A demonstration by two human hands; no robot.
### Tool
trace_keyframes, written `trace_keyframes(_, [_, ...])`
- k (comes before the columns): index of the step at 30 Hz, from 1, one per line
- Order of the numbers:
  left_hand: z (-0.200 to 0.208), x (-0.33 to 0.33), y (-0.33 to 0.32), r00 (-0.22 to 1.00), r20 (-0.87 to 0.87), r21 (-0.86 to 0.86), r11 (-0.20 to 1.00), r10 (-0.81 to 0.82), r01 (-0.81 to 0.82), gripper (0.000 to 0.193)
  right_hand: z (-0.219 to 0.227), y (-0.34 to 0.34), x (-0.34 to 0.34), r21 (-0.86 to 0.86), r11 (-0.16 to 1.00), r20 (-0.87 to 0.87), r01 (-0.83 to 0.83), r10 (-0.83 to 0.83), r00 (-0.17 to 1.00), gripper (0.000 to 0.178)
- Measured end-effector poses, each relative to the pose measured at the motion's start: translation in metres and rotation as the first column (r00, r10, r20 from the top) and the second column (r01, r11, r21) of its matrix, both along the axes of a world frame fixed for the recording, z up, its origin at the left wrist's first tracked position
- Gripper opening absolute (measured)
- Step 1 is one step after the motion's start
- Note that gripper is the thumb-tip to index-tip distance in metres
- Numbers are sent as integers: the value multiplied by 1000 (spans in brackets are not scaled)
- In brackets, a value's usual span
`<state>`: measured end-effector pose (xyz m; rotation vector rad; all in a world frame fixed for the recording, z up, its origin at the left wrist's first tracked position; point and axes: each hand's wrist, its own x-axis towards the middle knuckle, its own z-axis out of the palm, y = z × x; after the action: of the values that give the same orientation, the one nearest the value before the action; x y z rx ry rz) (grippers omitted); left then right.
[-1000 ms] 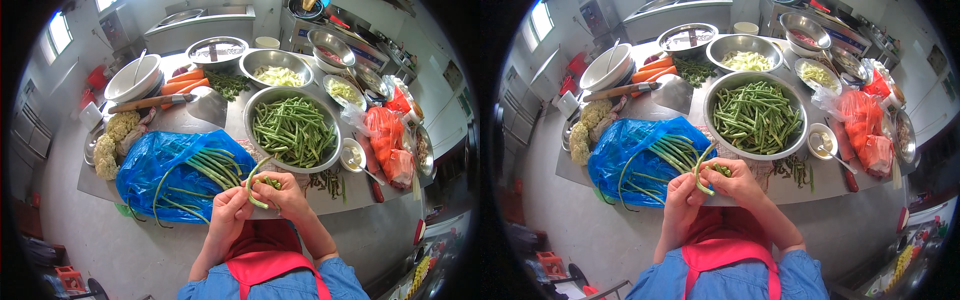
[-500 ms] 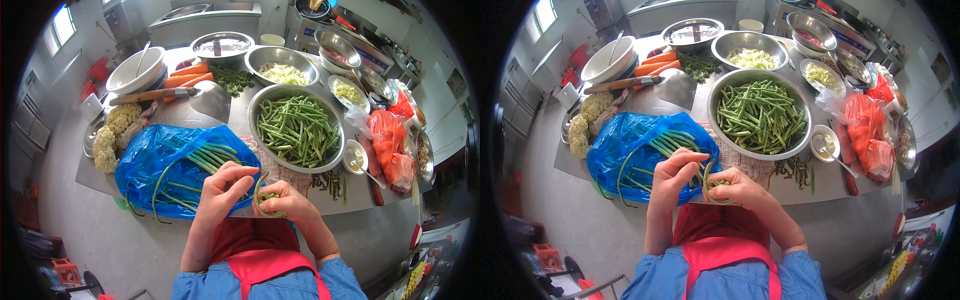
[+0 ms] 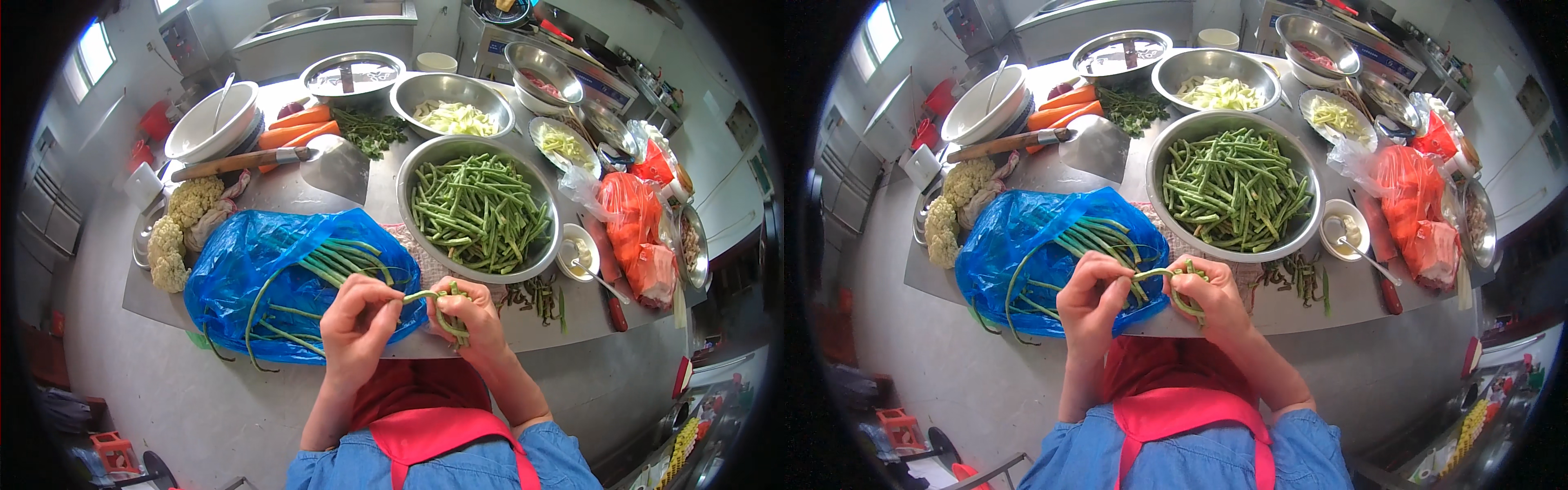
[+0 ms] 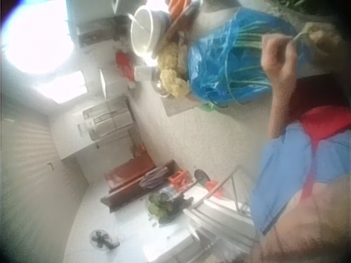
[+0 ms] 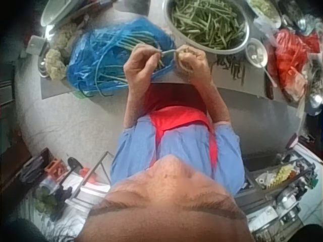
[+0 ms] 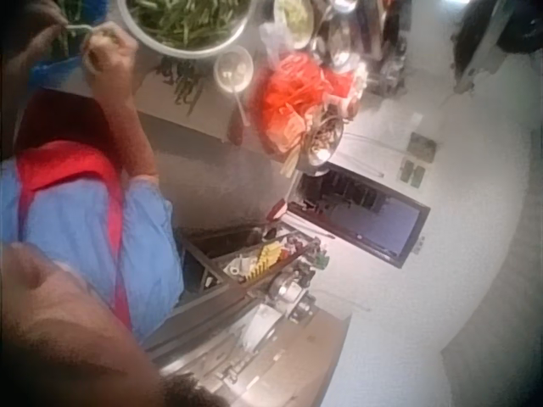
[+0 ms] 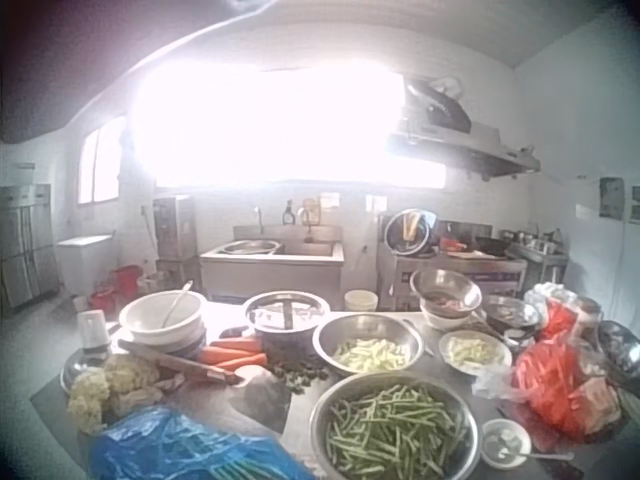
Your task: The person snaps long green beans into pieces by hand, taking them from a plastic bag and placing the broken pieces into a metal bowl.
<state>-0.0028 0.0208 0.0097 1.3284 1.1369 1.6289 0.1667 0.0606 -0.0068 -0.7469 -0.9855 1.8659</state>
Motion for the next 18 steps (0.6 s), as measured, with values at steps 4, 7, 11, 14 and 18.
trace_keyframes(4, [2, -2, -14, 951, 184, 121, 954, 249, -274, 13, 4, -5, 2, -16, 969, -174, 248, -247, 953, 13])
trace_keyframes(7, [4, -8, -19, 962, 209, 157, 965, 176, -210, 11, 19, -11, 16, -47, 953, -241, 299, -301, 923, 12])
trace_keyframes(11, [4, 0, -16, 913, 396, -22, 995, 95, -94, 8, 49, 1, 26, 466, 809, 154, 358, -473, 867, 9])
trace_keyframes(14, [1, 1, -14, 877, 461, -119, 989, 137, -92, 7, 82, 44, 28, 734, 660, 386, 160, -599, 702, 13])
trace_keyframes(18, [2, 6, -6, 846, 525, -137, 990, 94, -24, 9, 75, 104, 41, 890, 391, 451, -236, -833, 321, 15])
